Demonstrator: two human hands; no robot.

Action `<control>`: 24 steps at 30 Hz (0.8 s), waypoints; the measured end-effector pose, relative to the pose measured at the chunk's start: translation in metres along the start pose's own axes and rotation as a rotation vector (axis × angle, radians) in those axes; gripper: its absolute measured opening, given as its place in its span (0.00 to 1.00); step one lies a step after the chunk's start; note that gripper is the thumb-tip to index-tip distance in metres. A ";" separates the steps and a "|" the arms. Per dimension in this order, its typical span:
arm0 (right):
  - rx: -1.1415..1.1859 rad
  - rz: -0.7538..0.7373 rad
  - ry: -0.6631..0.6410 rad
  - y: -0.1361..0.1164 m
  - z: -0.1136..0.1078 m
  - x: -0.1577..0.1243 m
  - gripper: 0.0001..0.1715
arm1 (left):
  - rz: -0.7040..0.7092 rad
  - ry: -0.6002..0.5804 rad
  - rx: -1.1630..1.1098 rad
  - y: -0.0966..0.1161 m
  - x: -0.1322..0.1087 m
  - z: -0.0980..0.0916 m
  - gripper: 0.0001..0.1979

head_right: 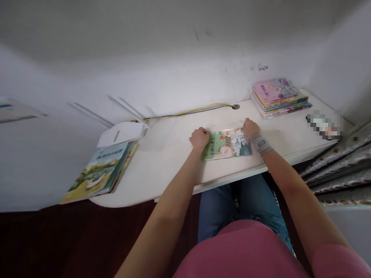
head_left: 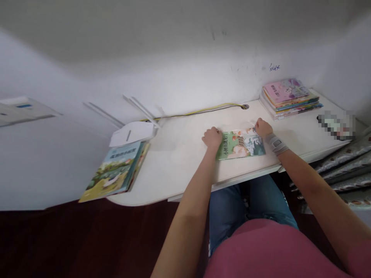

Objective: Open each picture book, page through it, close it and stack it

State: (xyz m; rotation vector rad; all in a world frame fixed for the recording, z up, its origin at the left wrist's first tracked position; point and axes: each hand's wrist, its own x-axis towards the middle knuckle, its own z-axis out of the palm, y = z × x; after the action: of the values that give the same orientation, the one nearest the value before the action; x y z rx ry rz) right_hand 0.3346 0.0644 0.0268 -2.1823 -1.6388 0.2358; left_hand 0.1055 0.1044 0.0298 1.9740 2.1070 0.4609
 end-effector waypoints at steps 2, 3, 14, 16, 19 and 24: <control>-0.067 -0.005 0.019 -0.005 0.006 -0.002 0.17 | 0.008 0.048 0.030 0.003 -0.004 0.006 0.15; -0.096 -0.014 0.024 -0.008 0.008 -0.003 0.18 | 0.017 0.069 0.047 0.004 -0.005 0.009 0.16; -0.185 -0.132 0.012 -0.015 0.016 0.014 0.20 | 0.054 0.147 0.134 0.003 -0.008 0.006 0.22; -0.183 -0.152 0.015 -0.014 0.016 0.014 0.20 | 0.129 0.171 0.152 0.012 -0.017 0.001 0.25; -0.178 -0.175 0.021 -0.013 0.018 0.014 0.20 | 0.326 0.151 0.183 0.031 -0.038 -0.001 0.26; -0.181 -0.191 0.019 -0.010 0.019 0.016 0.16 | 0.431 -0.128 0.219 0.047 -0.065 0.016 0.32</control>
State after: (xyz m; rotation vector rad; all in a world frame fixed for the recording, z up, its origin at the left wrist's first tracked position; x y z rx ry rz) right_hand 0.3239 0.0859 0.0152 -2.1273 -1.9088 0.0130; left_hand 0.1593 0.0434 0.0288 2.5198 1.7141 0.1682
